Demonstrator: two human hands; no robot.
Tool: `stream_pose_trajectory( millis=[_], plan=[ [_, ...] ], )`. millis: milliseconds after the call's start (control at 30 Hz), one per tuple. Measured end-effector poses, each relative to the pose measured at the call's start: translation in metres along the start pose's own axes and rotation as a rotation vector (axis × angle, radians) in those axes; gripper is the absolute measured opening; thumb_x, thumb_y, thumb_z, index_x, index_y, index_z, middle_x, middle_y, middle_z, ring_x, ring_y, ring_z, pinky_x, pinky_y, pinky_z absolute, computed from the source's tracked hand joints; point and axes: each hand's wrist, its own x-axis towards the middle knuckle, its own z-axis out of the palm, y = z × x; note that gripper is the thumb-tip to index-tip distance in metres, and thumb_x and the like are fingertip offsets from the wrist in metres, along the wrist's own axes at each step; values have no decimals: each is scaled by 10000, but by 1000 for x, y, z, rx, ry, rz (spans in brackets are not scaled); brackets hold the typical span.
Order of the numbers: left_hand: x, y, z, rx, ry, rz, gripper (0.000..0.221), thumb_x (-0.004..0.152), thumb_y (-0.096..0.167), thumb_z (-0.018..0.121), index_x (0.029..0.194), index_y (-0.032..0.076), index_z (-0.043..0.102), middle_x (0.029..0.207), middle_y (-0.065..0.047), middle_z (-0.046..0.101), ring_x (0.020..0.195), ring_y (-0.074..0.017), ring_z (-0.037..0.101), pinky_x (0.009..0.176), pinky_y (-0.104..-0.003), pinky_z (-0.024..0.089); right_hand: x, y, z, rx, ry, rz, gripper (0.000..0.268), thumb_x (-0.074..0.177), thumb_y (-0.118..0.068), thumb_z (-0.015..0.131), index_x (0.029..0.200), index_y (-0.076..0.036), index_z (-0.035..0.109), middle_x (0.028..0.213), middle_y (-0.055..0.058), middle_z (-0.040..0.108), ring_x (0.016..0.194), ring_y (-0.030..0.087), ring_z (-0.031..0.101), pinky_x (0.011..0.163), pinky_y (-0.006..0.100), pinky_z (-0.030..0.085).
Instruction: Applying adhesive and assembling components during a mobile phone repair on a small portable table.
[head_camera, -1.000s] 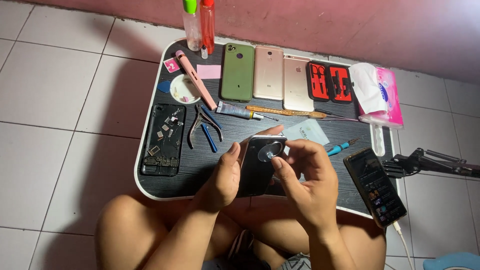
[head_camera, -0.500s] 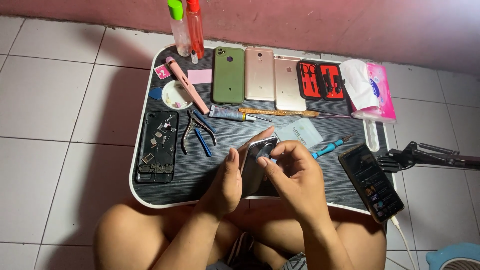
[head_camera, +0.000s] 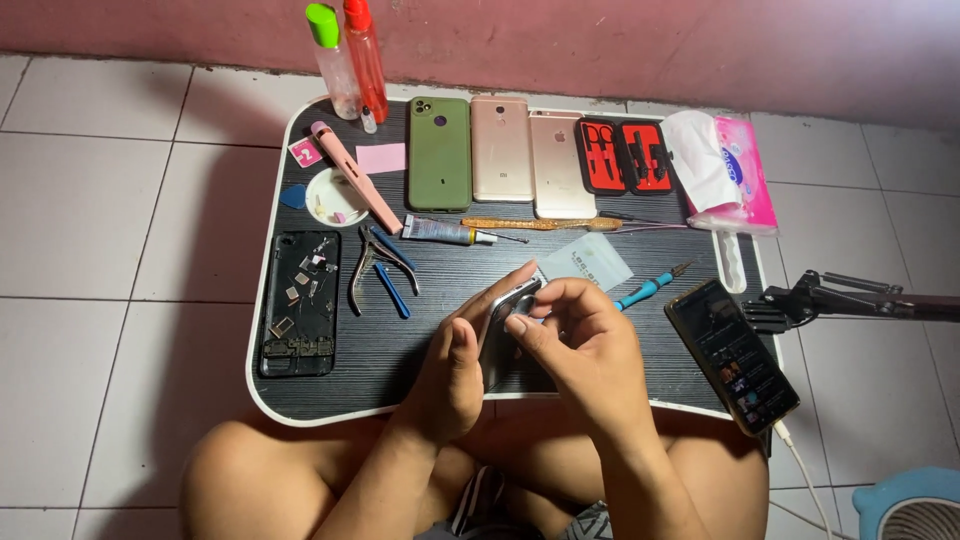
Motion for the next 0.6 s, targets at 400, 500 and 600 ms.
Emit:
stream_pose_trajectory(
  millis=[400, 500, 600],
  plan=[
    [3, -6, 3, 75, 64, 62, 706, 1060, 468, 219, 1525, 4, 474, 1099, -215, 706, 971, -254, 640, 870, -414, 599, -4, -26, -8, -548, -138, -501, 107, 839, -146, 825, 847, -137, 719, 805, 34, 730, 682, 196, 668, 578, 299, 547],
    [-1, 7, 10, 181, 114, 51, 769, 1058, 570, 226, 1454, -34, 488, 1442, -222, 597, 1323, -298, 600, 1135, -382, 457, -13, -32, -4, -653, -209, -498, 157, 925, -217, 741, 917, -91, 647, 1050, 60, 623, 958, 185, 628, 783, 283, 502],
    [0, 5, 12, 242, 133, 107, 776, 1069, 576, 221, 1437, -48, 500, 1492, -235, 554, 1430, -335, 521, 1211, -413, 390, -15, -33, -2, -614, -197, -530, 236, 881, -191, 785, 922, -66, 589, 1173, 153, 558, 989, 199, 617, 847, 305, 552]
  ],
)
